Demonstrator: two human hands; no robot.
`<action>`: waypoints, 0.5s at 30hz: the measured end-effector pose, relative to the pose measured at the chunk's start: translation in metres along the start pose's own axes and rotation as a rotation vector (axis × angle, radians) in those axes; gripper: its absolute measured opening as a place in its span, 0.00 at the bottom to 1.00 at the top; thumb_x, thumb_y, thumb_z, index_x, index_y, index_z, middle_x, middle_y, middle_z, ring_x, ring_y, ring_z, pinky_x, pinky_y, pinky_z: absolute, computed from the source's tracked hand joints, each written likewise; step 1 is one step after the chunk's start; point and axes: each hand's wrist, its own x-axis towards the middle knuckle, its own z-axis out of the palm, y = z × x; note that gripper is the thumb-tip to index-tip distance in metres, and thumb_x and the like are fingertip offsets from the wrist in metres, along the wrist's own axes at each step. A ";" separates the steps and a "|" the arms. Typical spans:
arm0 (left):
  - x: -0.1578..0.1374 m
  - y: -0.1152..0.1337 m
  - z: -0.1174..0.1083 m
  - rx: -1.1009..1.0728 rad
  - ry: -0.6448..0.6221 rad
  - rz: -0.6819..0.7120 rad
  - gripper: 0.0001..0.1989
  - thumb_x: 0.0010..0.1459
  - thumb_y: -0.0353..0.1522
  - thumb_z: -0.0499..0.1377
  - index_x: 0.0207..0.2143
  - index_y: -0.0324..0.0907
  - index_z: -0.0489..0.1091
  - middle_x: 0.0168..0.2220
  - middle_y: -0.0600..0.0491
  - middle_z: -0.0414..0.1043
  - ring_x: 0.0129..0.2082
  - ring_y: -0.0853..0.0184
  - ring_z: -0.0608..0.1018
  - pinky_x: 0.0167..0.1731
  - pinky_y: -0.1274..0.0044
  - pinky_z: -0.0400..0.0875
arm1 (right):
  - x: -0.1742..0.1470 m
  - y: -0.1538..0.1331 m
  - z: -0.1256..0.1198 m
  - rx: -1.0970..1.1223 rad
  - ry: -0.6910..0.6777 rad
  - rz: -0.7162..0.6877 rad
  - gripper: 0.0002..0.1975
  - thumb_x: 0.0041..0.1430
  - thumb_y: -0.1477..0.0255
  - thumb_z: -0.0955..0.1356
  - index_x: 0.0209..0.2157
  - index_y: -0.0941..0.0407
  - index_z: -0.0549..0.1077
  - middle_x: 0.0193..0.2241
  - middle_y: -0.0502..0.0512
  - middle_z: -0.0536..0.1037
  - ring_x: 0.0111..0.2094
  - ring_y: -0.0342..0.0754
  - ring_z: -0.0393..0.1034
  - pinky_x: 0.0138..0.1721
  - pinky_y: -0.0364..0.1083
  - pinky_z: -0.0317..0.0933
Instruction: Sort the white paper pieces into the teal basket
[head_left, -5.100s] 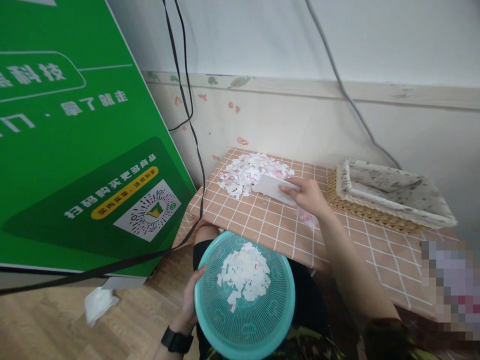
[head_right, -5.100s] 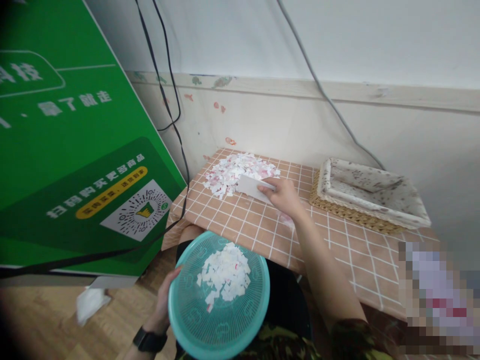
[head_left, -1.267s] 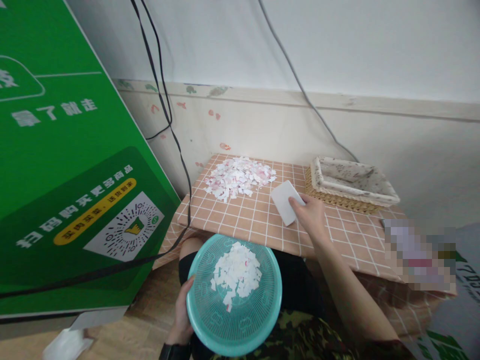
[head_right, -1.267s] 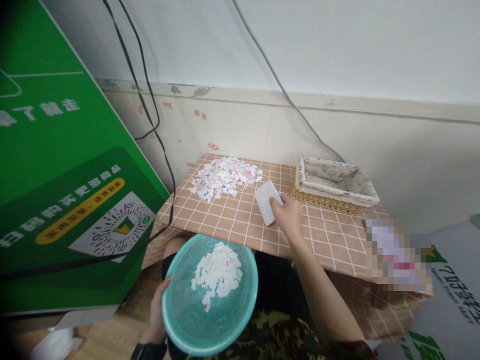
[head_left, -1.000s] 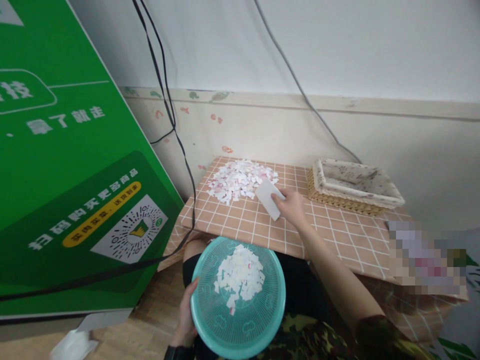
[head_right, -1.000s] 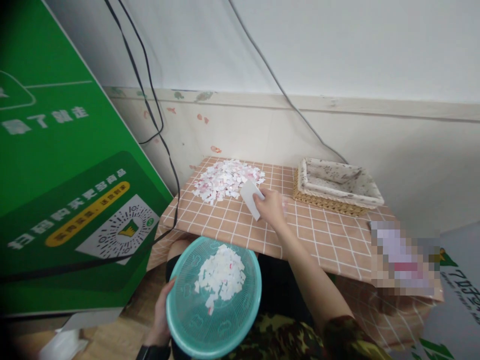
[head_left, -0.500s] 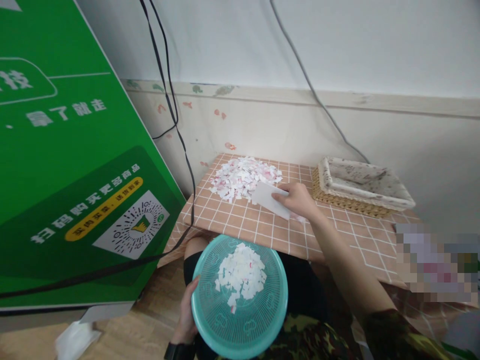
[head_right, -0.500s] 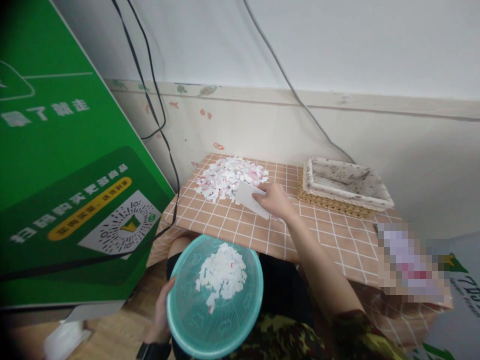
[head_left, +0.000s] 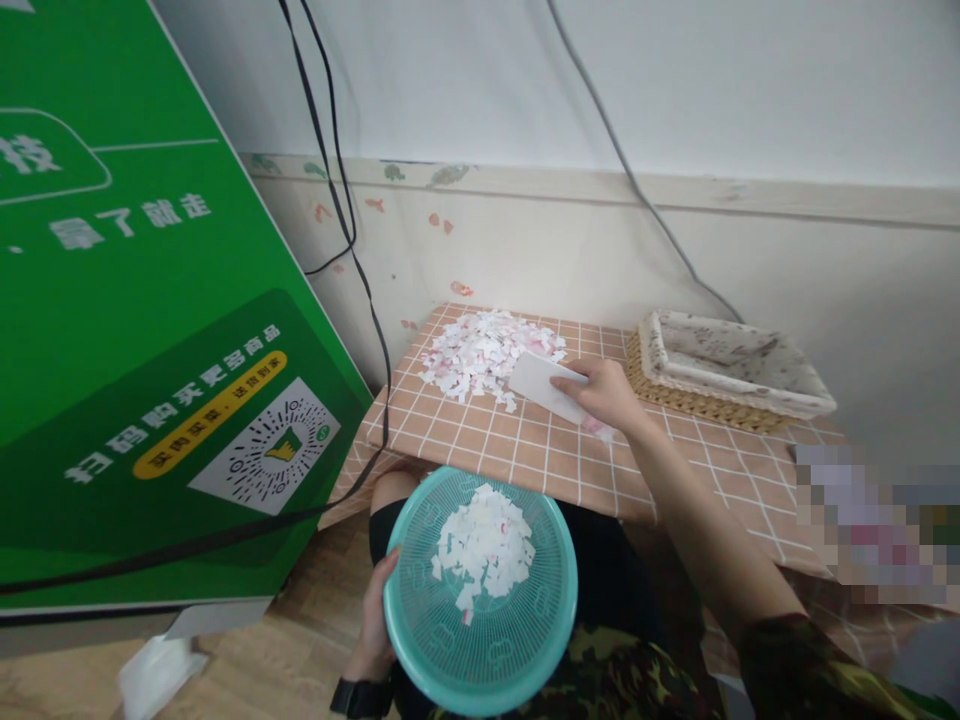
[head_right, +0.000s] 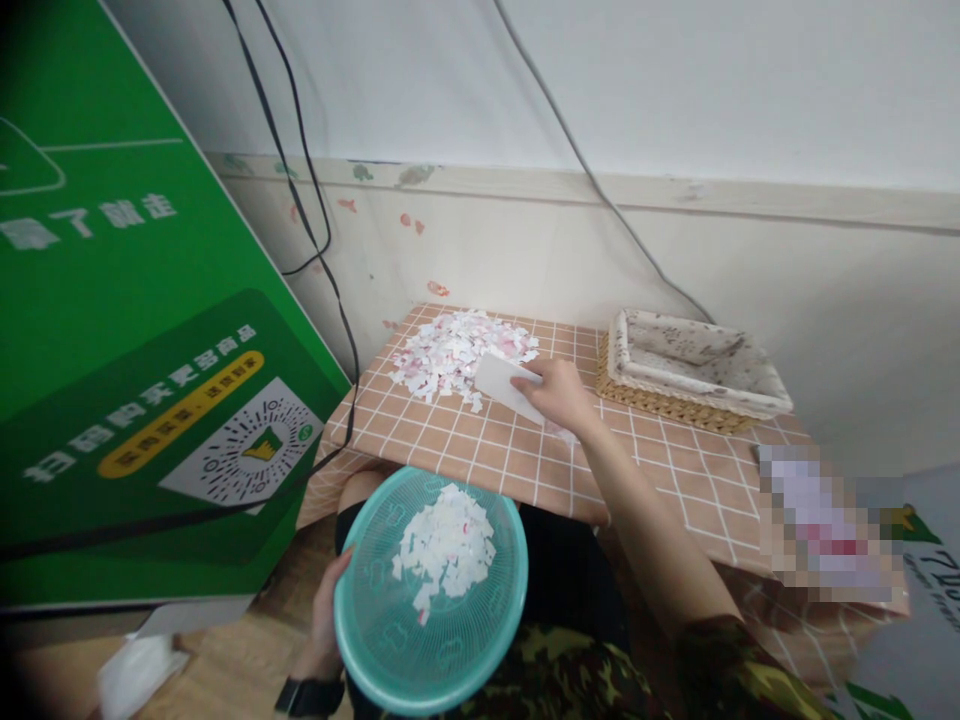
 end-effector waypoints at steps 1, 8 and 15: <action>0.000 0.000 0.000 0.007 0.008 0.019 0.08 0.46 0.33 0.62 0.27 0.37 0.77 0.26 0.49 0.79 0.26 0.62 0.78 0.34 0.71 0.72 | -0.001 0.000 0.001 0.003 0.012 0.014 0.11 0.53 0.66 0.65 0.31 0.56 0.77 0.27 0.53 0.77 0.28 0.47 0.68 0.30 0.44 0.54; -0.006 0.001 0.005 0.044 0.052 0.130 0.09 0.43 0.33 0.63 0.28 0.38 0.77 0.26 0.50 0.79 0.27 0.60 0.79 0.34 0.69 0.73 | -0.007 0.000 0.011 0.080 -0.062 -0.011 0.12 0.53 0.65 0.64 0.27 0.57 0.75 0.23 0.51 0.75 0.25 0.45 0.67 0.27 0.43 0.53; -0.008 0.006 0.004 0.013 0.024 0.125 0.07 0.43 0.32 0.63 0.27 0.38 0.77 0.25 0.51 0.78 0.25 0.62 0.78 0.31 0.71 0.72 | -0.006 -0.005 0.019 0.023 -0.009 0.044 0.12 0.54 0.65 0.63 0.28 0.56 0.75 0.23 0.53 0.75 0.25 0.46 0.66 0.26 0.43 0.51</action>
